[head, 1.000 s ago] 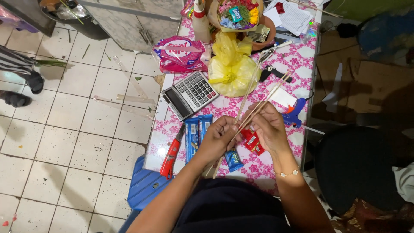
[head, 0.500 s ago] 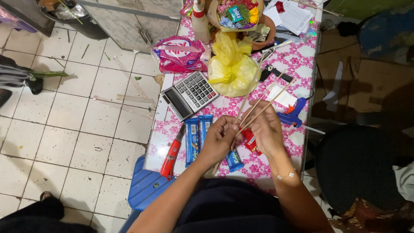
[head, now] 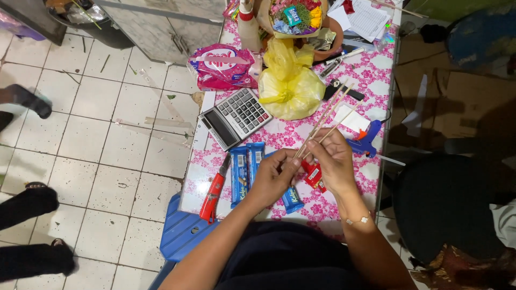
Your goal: The person unpacks various snack bars and cookies from a blue plastic bag onto a tiled counter. They then move to a nearby table with a floral tablecloth, where they arrange the snacks and handle wooden skewers.
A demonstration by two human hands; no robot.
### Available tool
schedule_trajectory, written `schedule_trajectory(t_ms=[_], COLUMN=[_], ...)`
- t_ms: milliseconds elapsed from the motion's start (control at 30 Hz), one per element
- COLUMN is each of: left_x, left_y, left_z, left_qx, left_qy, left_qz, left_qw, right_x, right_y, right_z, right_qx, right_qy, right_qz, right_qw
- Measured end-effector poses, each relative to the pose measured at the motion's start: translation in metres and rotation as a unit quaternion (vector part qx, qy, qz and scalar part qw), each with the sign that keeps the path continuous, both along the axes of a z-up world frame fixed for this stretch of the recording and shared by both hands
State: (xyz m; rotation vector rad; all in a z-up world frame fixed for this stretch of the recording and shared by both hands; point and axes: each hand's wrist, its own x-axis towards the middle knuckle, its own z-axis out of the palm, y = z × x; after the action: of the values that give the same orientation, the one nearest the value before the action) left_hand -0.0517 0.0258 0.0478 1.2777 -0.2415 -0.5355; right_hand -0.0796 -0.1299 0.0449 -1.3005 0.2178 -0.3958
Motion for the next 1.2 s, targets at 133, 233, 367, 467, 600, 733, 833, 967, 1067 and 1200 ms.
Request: schedule_trajectory(t_ms=[133, 233, 367, 467, 600, 733, 833, 967, 1067, 1200], left_x=[0.001, 0.008, 0.008, 0.005, 0.006, 0.005, 0.006, 0.000, -0.001, 0.000], left_y=[0.004, 0.008, 0.011, 0.008, 0.007, 0.008, 0.009, 0.004, 0.003, -0.005], left_z=[0.012, 0.016, 0.015, 0.007, 0.006, 0.004, 0.002, -0.023, -0.033, -0.053], left_qx=[0.010, 0.015, 0.041, 0.053, 0.026, -0.014, -0.018, 0.000, -0.041, 0.027], left_qy=[0.019, 0.023, -0.027, -0.039, -0.029, -0.002, -0.020, -0.097, -0.113, -0.122], left_qz=[-0.001, 0.031, 0.014, 0.004, 0.021, 0.040, 0.038, 0.061, 0.066, 0.009], left_qw=[1.000, 0.999, 0.999, 0.998, 0.999, 0.999, 0.999, 0.993, 0.991, 0.992], right_x=[-0.002, -0.007, -0.006, -0.004, -0.003, -0.003, -0.003, -0.010, -0.009, -0.004], right_y=[0.003, -0.002, -0.001, 0.000, 0.000, -0.002, 0.001, -0.003, -0.001, 0.004], right_z=[0.005, 0.011, 0.023, 0.018, 0.015, 0.012, 0.011, 0.007, 0.006, -0.012], right_qx=[-0.023, -0.072, -0.123, -0.165, -0.102, -0.087, -0.089, -0.127, -0.109, -0.169], right_qy=[-0.011, -0.008, -0.044, -0.057, -0.053, -0.045, -0.052, -0.049, 0.026, 0.082], right_qz=[-0.004, -0.028, -0.052, -0.065, -0.005, 0.018, 0.009, 0.030, 0.025, -0.017], right_qw=[1.000, 0.997, 0.990, 0.982, 0.993, 0.995, 0.995, 0.990, 0.993, 0.982])
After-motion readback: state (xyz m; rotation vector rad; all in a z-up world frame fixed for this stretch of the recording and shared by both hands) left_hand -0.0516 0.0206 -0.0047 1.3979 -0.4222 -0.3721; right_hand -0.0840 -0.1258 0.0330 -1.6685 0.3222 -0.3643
